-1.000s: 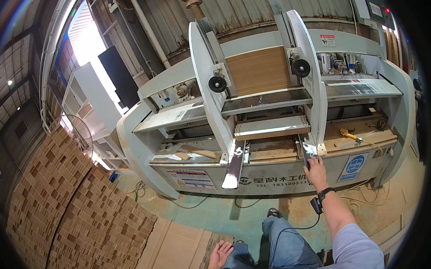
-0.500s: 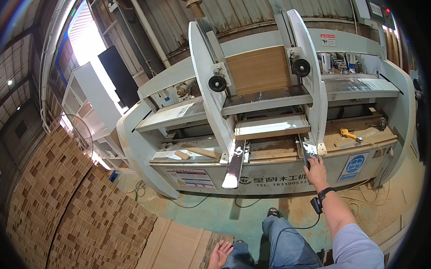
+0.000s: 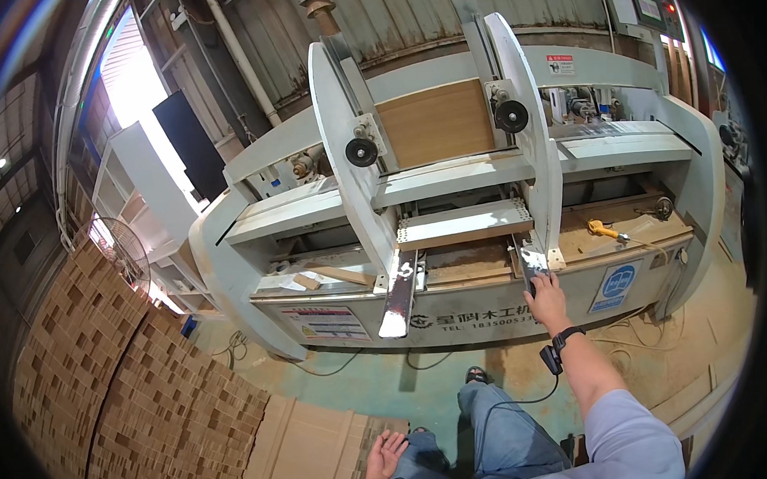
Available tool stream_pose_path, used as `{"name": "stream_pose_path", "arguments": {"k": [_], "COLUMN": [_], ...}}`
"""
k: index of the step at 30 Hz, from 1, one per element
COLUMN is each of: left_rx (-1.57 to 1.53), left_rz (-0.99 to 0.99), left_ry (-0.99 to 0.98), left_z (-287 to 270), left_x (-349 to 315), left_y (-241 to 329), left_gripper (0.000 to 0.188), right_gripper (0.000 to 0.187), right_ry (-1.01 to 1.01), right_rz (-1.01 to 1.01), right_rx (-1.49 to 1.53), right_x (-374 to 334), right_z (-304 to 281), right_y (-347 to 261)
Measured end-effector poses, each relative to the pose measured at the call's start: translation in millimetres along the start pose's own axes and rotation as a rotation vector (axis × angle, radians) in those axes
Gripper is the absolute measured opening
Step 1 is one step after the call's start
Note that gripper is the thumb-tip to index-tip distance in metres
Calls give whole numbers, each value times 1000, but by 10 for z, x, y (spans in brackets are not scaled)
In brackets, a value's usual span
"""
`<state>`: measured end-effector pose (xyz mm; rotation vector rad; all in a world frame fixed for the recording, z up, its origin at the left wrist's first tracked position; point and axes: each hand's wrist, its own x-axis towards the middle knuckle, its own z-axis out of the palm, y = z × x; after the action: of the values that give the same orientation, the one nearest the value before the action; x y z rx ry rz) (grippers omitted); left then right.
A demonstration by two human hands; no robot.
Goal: Operating a double-ended tenoner or similar woodworking machine to process wood panels.
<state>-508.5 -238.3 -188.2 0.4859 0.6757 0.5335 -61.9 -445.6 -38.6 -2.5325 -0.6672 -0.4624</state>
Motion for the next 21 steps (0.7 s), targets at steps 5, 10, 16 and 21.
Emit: {"name": "stream_pose_path", "arguments": {"k": [5, 10, 16, 21], "left_rx": [-1, -11, -10, -30], "left_rz": [-3, -8, -1, -5], "left_ry": [-11, 26, -20, -20], "left_z": [-4, 33, -27, -53], "left_x": [7, -11, 11, 29], "left_y": [0, 1, -4, -7], "left_gripper": [37, 29, 35, 33], "right_gripper": [39, 39, 40, 40], "right_ry": [7, 18, 7, 14], "right_rz": [-9, -10, -8, -10], "right_rx": [7, 12, 2, -4], "right_x": [-2, -2, 5, 3], "right_z": [-11, 12, 17, 17], "right_y": [-6, 10, 16, 4]}}
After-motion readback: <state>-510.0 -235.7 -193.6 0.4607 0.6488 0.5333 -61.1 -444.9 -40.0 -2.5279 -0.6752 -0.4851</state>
